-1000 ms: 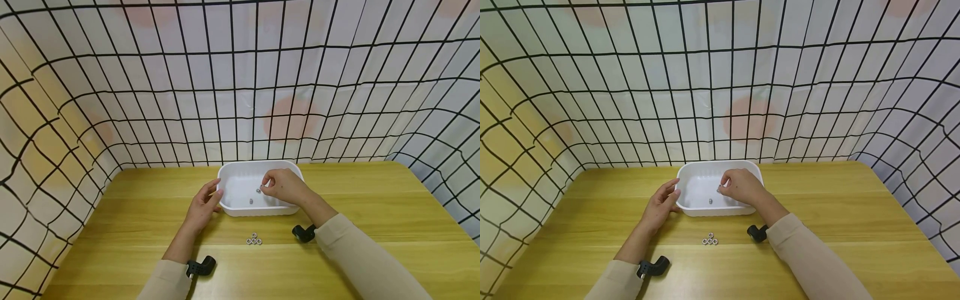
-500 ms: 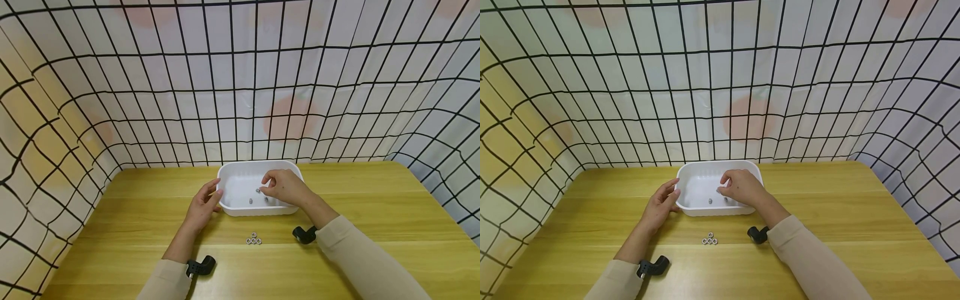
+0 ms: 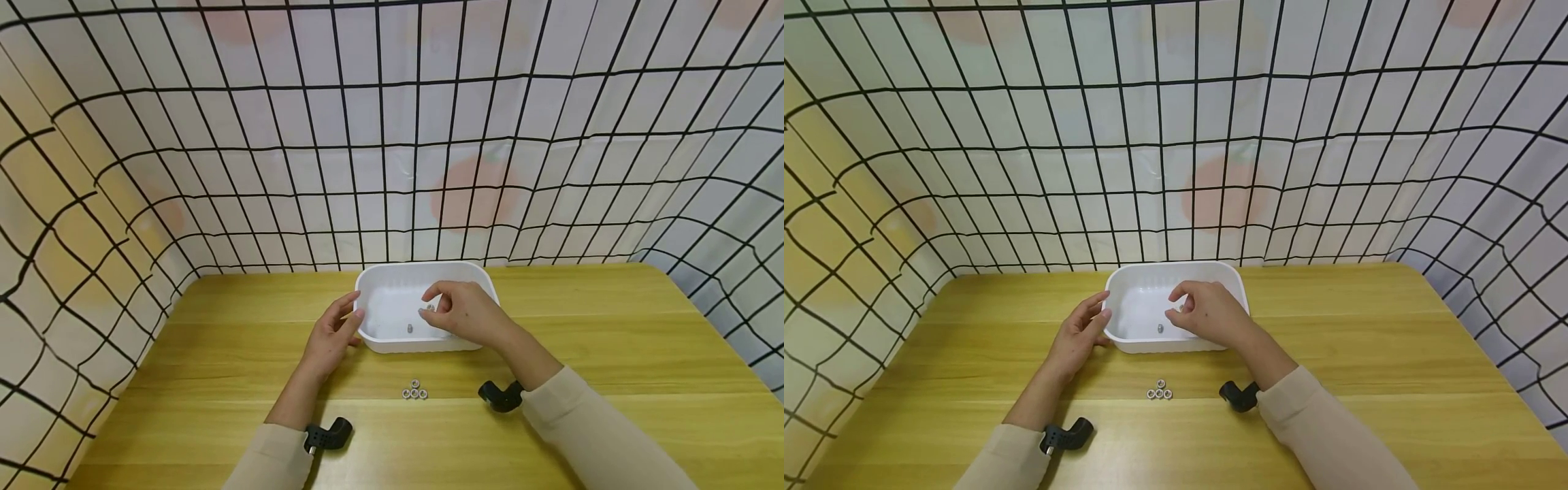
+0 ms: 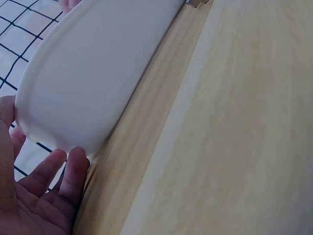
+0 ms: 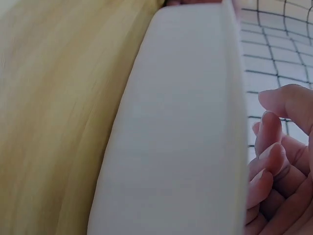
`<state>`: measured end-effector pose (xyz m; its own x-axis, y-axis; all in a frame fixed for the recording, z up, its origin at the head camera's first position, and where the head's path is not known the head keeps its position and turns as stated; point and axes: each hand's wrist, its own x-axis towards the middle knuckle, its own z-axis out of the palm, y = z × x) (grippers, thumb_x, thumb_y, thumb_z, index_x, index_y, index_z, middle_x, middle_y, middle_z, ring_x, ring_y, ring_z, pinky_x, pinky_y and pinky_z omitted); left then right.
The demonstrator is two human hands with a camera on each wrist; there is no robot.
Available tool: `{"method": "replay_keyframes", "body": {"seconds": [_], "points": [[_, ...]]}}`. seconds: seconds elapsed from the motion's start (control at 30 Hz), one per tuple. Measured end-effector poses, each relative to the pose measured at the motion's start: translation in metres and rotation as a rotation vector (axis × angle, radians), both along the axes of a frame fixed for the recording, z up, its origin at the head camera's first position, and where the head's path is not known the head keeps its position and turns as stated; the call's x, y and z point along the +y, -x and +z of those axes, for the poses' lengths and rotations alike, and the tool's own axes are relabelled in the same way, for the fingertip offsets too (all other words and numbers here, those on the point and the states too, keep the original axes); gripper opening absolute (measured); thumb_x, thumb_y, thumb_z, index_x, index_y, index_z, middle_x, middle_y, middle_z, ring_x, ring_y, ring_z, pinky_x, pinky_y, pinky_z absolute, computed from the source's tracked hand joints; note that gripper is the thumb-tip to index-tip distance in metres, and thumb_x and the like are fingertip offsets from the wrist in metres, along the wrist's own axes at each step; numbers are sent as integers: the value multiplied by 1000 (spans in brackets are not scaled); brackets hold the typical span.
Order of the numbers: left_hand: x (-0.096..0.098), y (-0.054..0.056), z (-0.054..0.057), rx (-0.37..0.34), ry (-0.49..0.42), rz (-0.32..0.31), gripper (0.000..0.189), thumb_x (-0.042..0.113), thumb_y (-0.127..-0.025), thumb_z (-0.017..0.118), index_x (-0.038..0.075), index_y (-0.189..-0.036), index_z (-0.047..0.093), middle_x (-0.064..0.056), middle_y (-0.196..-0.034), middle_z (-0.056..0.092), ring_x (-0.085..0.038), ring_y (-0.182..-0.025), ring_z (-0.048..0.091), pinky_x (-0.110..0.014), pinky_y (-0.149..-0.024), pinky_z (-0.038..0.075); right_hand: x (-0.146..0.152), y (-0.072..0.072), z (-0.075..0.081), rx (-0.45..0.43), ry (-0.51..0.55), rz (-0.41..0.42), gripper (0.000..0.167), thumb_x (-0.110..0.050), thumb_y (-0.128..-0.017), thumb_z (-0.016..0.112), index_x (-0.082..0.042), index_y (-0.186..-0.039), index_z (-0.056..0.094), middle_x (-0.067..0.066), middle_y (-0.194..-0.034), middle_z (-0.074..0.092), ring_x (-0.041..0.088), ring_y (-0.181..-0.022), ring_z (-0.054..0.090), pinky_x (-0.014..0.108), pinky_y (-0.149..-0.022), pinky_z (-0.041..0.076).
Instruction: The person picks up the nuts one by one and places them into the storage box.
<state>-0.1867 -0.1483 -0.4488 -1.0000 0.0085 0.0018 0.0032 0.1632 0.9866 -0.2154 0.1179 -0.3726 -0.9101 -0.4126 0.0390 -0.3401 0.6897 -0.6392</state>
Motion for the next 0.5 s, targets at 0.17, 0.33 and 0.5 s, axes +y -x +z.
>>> {"method": "replay_keyframes", "body": {"seconds": [0.17,0.33,0.5], "points": [[0,0,0,-3,-3,2,45,33,-103,63,28,-147,54,-15,-151,53,-29,-115,63,-31,-77,59,-2,-14,5,-10,50,23,30,-27,-91,76,-11,-116,71,-4,-72,61,11,-58,50,24,-54,41],[0,-1,1,-4,-4,1,45,33,-103,62,27,-147,54,-16,-152,52,-28,-114,63,-30,-77,59,-4,-28,7,-40,99,51,32,-24,-90,79,-11,-118,71,-4,-71,61,11,-58,51,22,-52,40],[0,0,0,-6,-6,0,45,32,-103,62,27,-147,54,-16,-152,52,-28,-113,63,-30,-77,59,-5,-41,4,-58,129,88,31,-22,-89,80,-11,-117,71,-6,-71,61,10,-59,51,20,-52,41]]}}
